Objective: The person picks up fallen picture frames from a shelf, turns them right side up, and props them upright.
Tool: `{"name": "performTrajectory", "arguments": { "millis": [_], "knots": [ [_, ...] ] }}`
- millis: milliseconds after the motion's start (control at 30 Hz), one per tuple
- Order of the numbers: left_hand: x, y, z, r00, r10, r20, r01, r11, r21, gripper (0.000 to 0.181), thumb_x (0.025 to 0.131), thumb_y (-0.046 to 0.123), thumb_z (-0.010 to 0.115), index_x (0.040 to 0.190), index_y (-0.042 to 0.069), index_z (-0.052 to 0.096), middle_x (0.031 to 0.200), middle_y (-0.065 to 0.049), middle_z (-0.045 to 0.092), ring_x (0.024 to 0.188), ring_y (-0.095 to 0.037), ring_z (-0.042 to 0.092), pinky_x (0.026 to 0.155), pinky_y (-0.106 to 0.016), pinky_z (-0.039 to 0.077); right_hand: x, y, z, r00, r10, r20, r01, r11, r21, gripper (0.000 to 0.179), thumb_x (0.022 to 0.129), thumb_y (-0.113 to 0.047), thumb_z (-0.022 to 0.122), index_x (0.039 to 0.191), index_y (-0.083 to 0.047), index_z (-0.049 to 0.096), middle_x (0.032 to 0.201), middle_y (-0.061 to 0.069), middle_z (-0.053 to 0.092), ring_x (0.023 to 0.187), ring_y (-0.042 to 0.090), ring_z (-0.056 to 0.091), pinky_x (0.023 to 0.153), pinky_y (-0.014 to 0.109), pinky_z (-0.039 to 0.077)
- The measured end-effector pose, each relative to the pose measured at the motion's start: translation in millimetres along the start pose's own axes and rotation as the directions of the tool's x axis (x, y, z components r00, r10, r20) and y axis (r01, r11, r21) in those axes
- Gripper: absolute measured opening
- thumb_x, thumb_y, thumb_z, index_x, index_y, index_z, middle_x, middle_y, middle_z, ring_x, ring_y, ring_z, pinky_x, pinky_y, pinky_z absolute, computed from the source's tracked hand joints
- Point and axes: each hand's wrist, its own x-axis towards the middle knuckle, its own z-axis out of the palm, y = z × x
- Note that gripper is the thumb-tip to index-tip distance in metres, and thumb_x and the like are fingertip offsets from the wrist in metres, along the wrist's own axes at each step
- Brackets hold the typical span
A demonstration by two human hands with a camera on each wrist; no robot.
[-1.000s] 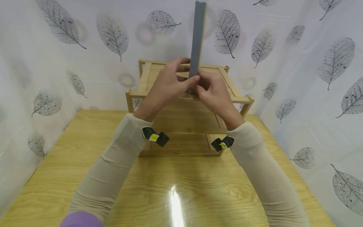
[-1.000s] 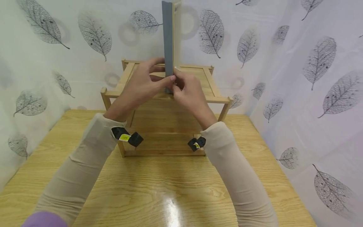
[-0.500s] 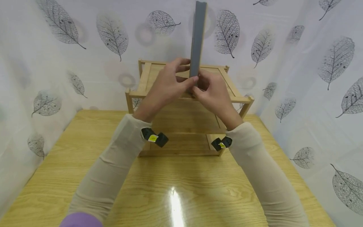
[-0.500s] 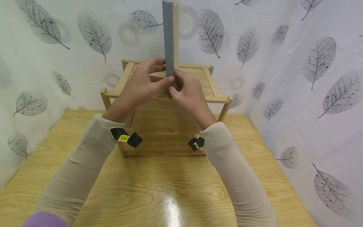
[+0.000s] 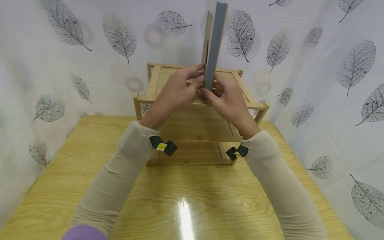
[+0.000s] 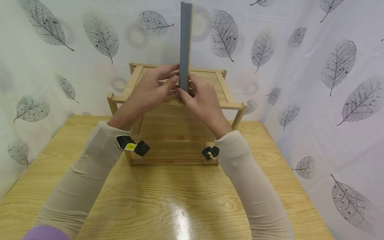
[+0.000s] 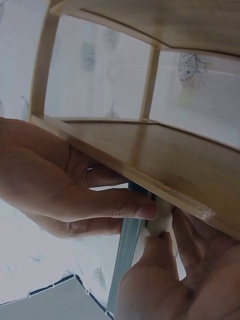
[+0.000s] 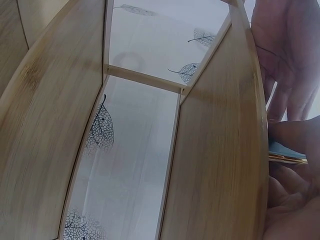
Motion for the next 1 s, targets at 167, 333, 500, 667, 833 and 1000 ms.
{"name": "performTrajectory", "arguments": {
  "millis": [167, 333, 500, 667, 833, 1000],
  "knots": [
    [1.0, 0.5, 0.6, 1.0, 0.02, -0.011, -0.019, 1.0, 0.024, 0.049, 0.096, 0.011, 0.054, 0.143, 0.015, 0.041, 0.136, -0.004, 0.053, 0.119, -0.006, 0.053, 0.084, -0.016, 0.051, -0.3, 0.8, -0.3, 1.0, -0.001, -0.007, 0.001, 1.0, 0.013, 0.031, 0.088, 0.001, 0.063, 0.117, 0.01, 0.057, 0.114, 0.021, 0.064, 0.101, 0.027, 0.065, 0.08, 0.027, 0.056],
    [1.7, 1.2, 1.7, 0.999, 0.028, -0.02, -0.027, 0.999, 0.043, 0.049, 0.095, 0.011, 0.056, 0.142, 0.013, 0.042, 0.135, -0.006, 0.054, 0.116, -0.011, 0.056, 0.081, -0.016, 0.052, -0.7, 0.5, -1.4, 1.0, 0.001, -0.021, -0.001, 1.0, -0.001, 0.032, 0.087, 0.002, 0.063, 0.118, 0.011, 0.057, 0.116, 0.022, 0.063, 0.103, 0.028, 0.064, 0.081, 0.026, 0.055],
    [0.9, 1.3, 1.1, 0.999, 0.033, -0.03, -0.031, 0.996, 0.079, 0.048, 0.095, 0.013, 0.056, 0.141, 0.011, 0.043, 0.136, -0.006, 0.053, 0.115, -0.012, 0.058, 0.08, -0.016, 0.052, -0.9, -0.9, -1.5, 1.0, 0.013, -0.018, -0.013, 1.0, -0.017, 0.033, 0.087, 0.002, 0.063, 0.119, 0.01, 0.057, 0.116, 0.022, 0.063, 0.102, 0.028, 0.065, 0.08, 0.026, 0.055],
    [-0.1, 1.7, -0.5, 0.999, 0.033, -0.034, -0.03, 0.996, 0.083, 0.047, 0.095, 0.014, 0.055, 0.141, 0.012, 0.044, 0.135, -0.007, 0.054, 0.11, -0.013, 0.061, 0.077, -0.015, 0.053, -0.6, -3.4, -1.2, 1.0, 0.014, -0.025, -0.015, 0.999, -0.033, 0.035, 0.087, 0.002, 0.063, 0.121, 0.01, 0.056, 0.116, 0.024, 0.062, 0.102, 0.03, 0.065, 0.08, 0.025, 0.055],
    [-0.4, 1.3, -1.5, 0.998, 0.033, -0.044, -0.03, 0.996, 0.082, 0.047, 0.095, 0.012, 0.054, 0.141, 0.012, 0.045, 0.136, -0.007, 0.053, 0.108, -0.015, 0.062, 0.076, -0.015, 0.053, -0.7, -6.6, -1.2, 0.999, 0.02, -0.032, -0.022, 0.998, -0.061, 0.034, 0.087, 0.002, 0.063, 0.12, 0.009, 0.057, 0.116, 0.025, 0.062, 0.103, 0.031, 0.064, 0.08, 0.025, 0.055],
    [-1.6, 1.3, -2.3, 0.998, 0.035, -0.056, -0.03, 0.995, 0.092, 0.045, 0.095, 0.014, 0.054, 0.139, 0.011, 0.046, 0.137, -0.007, 0.052, 0.109, -0.016, 0.062, 0.075, -0.014, 0.053, 1.2, -0.7, -0.7, 0.999, 0.041, -0.029, -0.043, 0.997, -0.071, 0.036, 0.088, -0.001, 0.064, 0.122, 0.006, 0.057, 0.118, 0.024, 0.061, 0.105, 0.029, 0.063, 0.08, 0.026, 0.055]
  ]
}}
